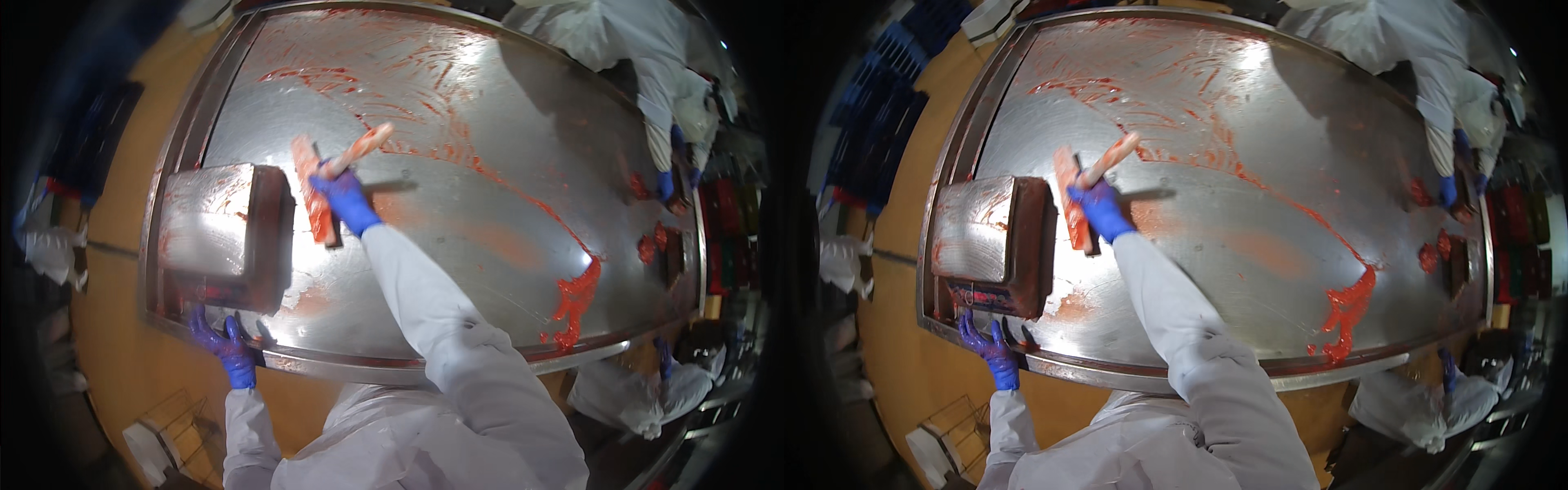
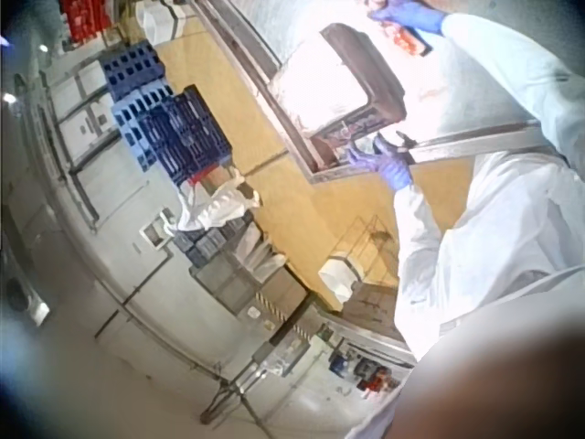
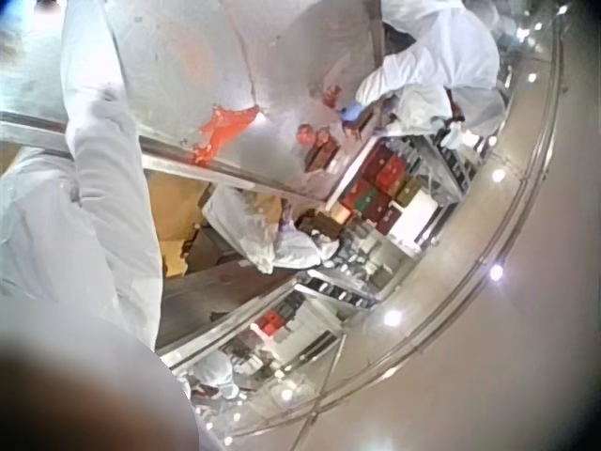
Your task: The person cleans a stainless steel table in a meat processing facility using a squeegee-like tool to wipe away blood and meat residue. The person also handles packaged meat and a digital scale.
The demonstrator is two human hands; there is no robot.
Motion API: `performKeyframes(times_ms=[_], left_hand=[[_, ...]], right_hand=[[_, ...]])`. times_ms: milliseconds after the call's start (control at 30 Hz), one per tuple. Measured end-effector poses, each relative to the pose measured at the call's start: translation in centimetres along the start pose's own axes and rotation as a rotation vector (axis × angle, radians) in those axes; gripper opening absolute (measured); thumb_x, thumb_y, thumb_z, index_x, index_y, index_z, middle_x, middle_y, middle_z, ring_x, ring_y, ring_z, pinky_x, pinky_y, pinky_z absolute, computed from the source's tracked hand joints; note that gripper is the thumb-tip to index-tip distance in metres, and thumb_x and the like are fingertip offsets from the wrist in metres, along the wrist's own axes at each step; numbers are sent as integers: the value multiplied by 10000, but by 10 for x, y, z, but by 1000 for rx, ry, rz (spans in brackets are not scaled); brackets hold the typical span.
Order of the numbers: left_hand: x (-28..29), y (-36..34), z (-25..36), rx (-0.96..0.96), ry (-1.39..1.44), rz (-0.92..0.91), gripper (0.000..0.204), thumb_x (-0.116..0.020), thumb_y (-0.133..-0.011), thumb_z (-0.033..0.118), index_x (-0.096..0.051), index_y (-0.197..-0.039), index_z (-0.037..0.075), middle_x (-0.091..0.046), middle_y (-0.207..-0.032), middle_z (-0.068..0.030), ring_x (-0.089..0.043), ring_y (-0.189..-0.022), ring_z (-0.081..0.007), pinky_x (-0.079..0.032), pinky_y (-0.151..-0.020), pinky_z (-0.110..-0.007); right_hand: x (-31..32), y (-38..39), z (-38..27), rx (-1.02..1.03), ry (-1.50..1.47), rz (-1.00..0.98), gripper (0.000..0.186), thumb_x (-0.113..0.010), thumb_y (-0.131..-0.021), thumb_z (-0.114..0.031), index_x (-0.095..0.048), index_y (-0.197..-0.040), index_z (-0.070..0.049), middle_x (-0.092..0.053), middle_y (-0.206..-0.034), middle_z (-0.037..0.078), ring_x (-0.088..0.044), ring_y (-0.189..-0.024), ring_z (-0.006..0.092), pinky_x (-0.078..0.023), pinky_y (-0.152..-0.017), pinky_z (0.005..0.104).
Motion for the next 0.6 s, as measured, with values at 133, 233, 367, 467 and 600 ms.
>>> performKeyframes(times_ms=[133, 233, 367, 467, 600], left_hand=[[0, 0, 2, 2, -16, 27, 545, -622, -841, 283, -462, -1288, 17, -447, -1289, -216, -434, -1189, -382, -347, -1005, -478], [-1, 2, 3, 8, 23, 37, 515, -609, -863, 263, -458, -1293, 24, -422, -1315, -204, -404, -1222, -364, -325, -1025, -475], [-4, 6, -3, -17, 39, 74, 514, -596, -871, 289, -459, -1286, 18, -441, -1301, -210, -418, -1212, -371, -340, -1017, -492], [-3, 4, 2, 54, 101, 26, 547, -608, -861, 276, -443, -1307, 7, -402, -1329, -210, -378, -1252, -364, -320, -1041, -485], [-3, 7, -7, 95, 197, 60, 546, -618, -848, 238, -442, -1309, 3, -380, -1344, -206, -362, -1262, -371, -298, -1056, -482]], right_hand=[[128, -42, -26, 87, 53, 281, 339, -631, -830, -274, -605, -1036, -7, -644, -937, 98, -605, -793, 181, -492, -666, 341], [301, 14, -23, 161, 121, 662, 354, -678, -818, -278, -590, -1033, -11, -609, -897, 78, -582, -799, 176, -496, -727, 334], [489, 190, -2, 52, 265, 1034, 361, -658, -843, -303, -563, -1059, -29, -584, -983, 75, -569, -871, 175, -490, -788, 331], [504, 271, -40, -41, 406, 1230, 353, -644, -843, -301, -566, -1043, -20, -596, -934, 68, -590, -806, 201, -504, -713, 338], [361, 148, -55, 114, 68, 670, 280, -630, -866, -264, -543, -1043, -65, -573, -909, 49, -579, -775, 159, -504, -673, 301]])
Point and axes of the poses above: each hand's wrist, its own y-axis away from the middle knuckle, its own x-axis out of the back of the hand, z = x × y, the point moved 8 cm from there along -y, towards the middle knuckle
